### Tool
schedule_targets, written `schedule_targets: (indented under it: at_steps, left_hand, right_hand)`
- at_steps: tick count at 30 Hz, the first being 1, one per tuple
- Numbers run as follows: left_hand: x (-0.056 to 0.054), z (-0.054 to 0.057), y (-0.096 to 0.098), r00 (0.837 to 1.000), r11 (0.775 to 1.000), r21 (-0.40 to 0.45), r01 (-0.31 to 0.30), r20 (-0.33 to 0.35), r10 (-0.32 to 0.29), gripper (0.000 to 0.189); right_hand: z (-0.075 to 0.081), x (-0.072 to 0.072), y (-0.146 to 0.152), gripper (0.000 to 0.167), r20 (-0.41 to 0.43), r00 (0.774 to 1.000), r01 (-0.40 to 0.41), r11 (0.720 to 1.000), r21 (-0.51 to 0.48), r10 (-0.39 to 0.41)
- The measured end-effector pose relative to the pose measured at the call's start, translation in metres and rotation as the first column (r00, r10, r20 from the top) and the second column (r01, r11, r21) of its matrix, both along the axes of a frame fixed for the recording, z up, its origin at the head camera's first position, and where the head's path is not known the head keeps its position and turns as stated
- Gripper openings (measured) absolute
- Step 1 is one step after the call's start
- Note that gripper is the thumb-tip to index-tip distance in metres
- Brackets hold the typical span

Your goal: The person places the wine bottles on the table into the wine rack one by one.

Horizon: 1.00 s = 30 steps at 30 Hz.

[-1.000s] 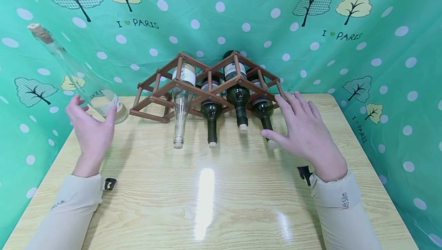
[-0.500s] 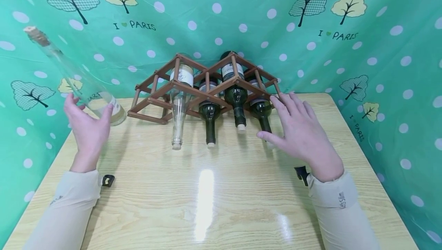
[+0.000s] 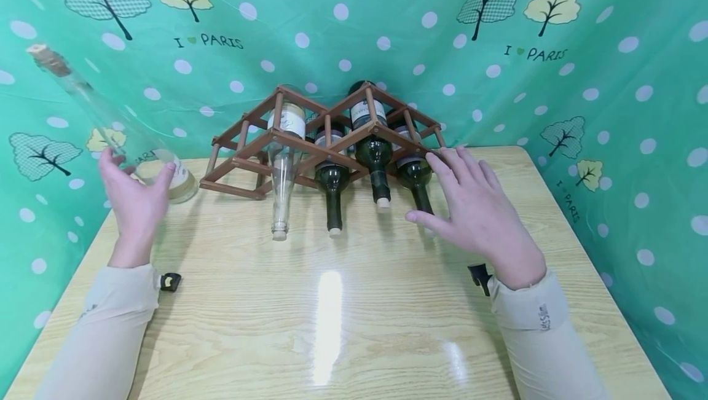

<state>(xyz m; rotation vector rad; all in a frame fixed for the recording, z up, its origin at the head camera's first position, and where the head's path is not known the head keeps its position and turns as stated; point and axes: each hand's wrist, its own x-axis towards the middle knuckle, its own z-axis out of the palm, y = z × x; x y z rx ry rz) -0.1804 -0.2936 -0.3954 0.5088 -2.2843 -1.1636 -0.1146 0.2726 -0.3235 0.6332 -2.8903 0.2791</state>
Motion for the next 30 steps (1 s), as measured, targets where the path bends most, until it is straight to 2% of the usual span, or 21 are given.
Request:
schedule_targets:
  at_steps: [9,30]
  left_hand:
    - [-0.005,0.001,-0.005,0.998,0.999,0.046,-0.001,0.055,-0.002,0.102]
    - [-0.014,0.002,-0.009,0.992,0.994,0.104,0.017,0.122,-0.030,0.104]
  right_hand:
    - [0.001,0.000,-0.001,0.108,-0.003,1.000,0.000,1.000,0.001,0.000]
    - [0.001,0.001,0.000,0.108,-0.005,1.000,0.003,1.000,0.007,-0.003]
